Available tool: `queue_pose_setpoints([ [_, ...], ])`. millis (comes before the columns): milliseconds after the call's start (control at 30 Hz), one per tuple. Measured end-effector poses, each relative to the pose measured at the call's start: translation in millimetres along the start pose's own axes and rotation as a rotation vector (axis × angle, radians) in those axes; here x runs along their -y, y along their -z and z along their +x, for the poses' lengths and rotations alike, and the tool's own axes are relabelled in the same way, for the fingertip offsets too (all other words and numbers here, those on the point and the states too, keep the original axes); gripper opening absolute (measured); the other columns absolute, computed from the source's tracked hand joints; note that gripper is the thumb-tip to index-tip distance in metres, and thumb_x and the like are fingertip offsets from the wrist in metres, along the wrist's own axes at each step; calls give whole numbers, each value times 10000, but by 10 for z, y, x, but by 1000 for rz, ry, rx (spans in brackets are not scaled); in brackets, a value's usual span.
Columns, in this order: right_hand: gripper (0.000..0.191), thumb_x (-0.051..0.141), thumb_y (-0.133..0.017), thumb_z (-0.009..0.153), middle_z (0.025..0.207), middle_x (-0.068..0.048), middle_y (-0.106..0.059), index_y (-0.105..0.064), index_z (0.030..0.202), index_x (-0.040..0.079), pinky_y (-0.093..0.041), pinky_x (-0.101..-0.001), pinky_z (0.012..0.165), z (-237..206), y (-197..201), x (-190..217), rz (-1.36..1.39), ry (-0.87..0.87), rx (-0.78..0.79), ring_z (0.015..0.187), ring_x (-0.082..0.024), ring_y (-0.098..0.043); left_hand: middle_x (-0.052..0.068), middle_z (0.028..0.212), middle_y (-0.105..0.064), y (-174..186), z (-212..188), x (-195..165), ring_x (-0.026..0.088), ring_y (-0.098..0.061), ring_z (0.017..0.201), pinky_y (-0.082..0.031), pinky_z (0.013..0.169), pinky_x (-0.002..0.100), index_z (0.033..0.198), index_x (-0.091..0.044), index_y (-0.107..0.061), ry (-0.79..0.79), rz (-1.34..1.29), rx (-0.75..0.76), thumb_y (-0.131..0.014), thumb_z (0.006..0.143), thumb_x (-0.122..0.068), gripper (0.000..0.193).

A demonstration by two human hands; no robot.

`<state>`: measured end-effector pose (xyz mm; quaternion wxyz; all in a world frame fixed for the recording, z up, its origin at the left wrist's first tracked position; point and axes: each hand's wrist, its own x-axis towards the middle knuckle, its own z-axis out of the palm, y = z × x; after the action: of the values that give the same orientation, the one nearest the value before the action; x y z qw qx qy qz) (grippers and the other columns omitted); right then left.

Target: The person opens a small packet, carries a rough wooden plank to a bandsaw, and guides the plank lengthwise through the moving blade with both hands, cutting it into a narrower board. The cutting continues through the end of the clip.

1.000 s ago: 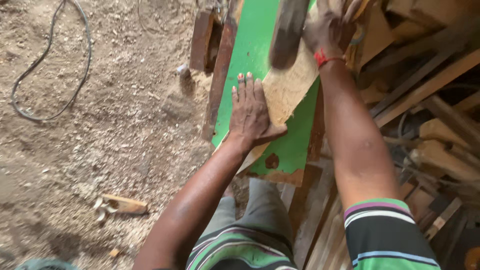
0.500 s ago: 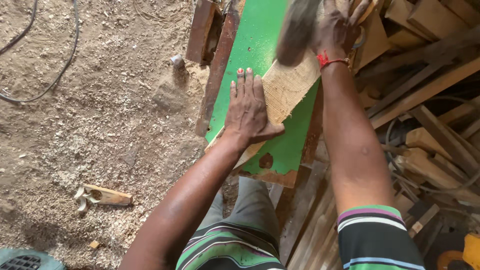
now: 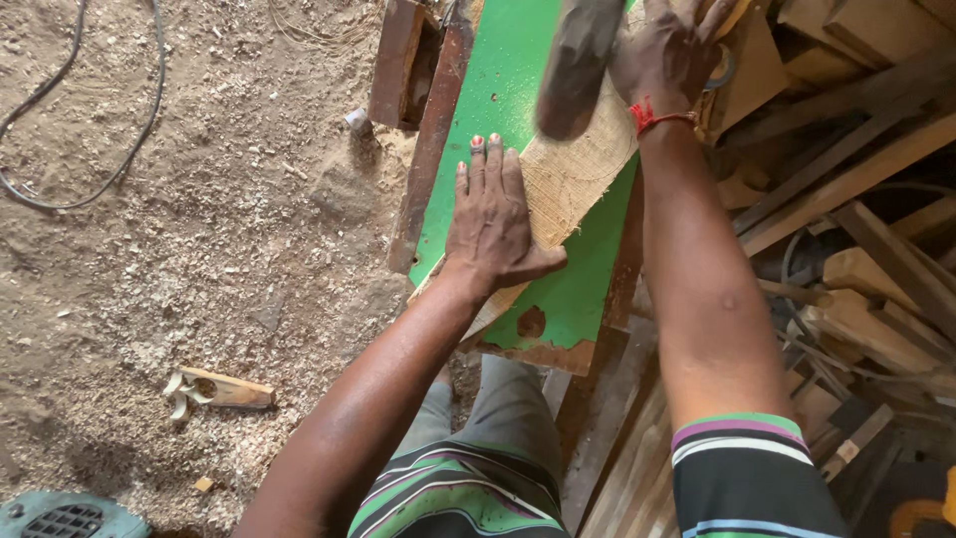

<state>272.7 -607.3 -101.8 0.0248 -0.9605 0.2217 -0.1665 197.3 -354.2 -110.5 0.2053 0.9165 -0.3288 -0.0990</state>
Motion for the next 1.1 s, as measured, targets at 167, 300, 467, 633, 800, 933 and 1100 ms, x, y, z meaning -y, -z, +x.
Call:
queue_pose_setpoints([
  [167,696,672,-635,1010,1231,-261,-650,-735,1049,-15,-413,-704,853,20,-66,-14,-29,-34,-7,1354,-491,-306,363,1585,-213,-9,6,5,502,-162,1514,-193,1222,603,1475,148,-219,8,-9,11,-775,496,-887,1530],
  [300,641,633,-620,993,1133,-246,-686,-740,1041,5,-405,-701,878,38,-159,-70,-1,-91,61,1326,-479,-362,367,1579,-200,-23,-3,16,508,-155,1508,-189,1211,618,1473,159,-198,-3,1,27,-770,529,-886,1520],
  [467,491,480,-621,994,1089,-238,-688,-725,975,0,-423,-647,908,45,-227,-99,-52,-114,118,1208,-424,-496,368,1578,-202,-36,-20,32,514,-157,1510,-191,1217,618,1470,156,-198,-4,-12,22,-772,537,-877,1506],
  [633,335,312,-608,931,1148,-237,-669,-735,992,8,-426,-672,821,29,-255,-121,-54,12,-90,1209,-467,-470,373,1576,-204,-62,-17,50,518,-162,1508,-192,1217,618,1468,148,-197,-12,-11,15,-787,540,-857,1490],
  [800,395,343,-610,1006,1342,-236,-599,-717,1034,-36,-448,-659,890,28,-246,-107,-89,-59,33,1372,-436,-376,388,1559,-200,-69,-5,60,527,-162,1492,-185,1210,618,1454,156,-188,-11,-19,28,-790,535,-861,1496],
  [933,518,537,-704,1000,1335,-212,-604,-724,1224,71,-453,-679,906,-20,-203,-85,15,-17,-34,1362,-488,-333,387,1558,-210,-59,-17,55,530,-173,1494,-190,1211,619,1453,156,-191,-11,-6,25,-796,544,-839,1477],
  [1100,483,479,-749,961,1375,-203,-585,-713,1298,134,-449,-699,887,-52,-185,-56,24,7,-96,1331,-521,-311,376,1559,-234,-61,-35,72,527,-195,1498,-198,1215,624,1462,135,-216,-22,-28,-7,-817,548,-811,1446],
])
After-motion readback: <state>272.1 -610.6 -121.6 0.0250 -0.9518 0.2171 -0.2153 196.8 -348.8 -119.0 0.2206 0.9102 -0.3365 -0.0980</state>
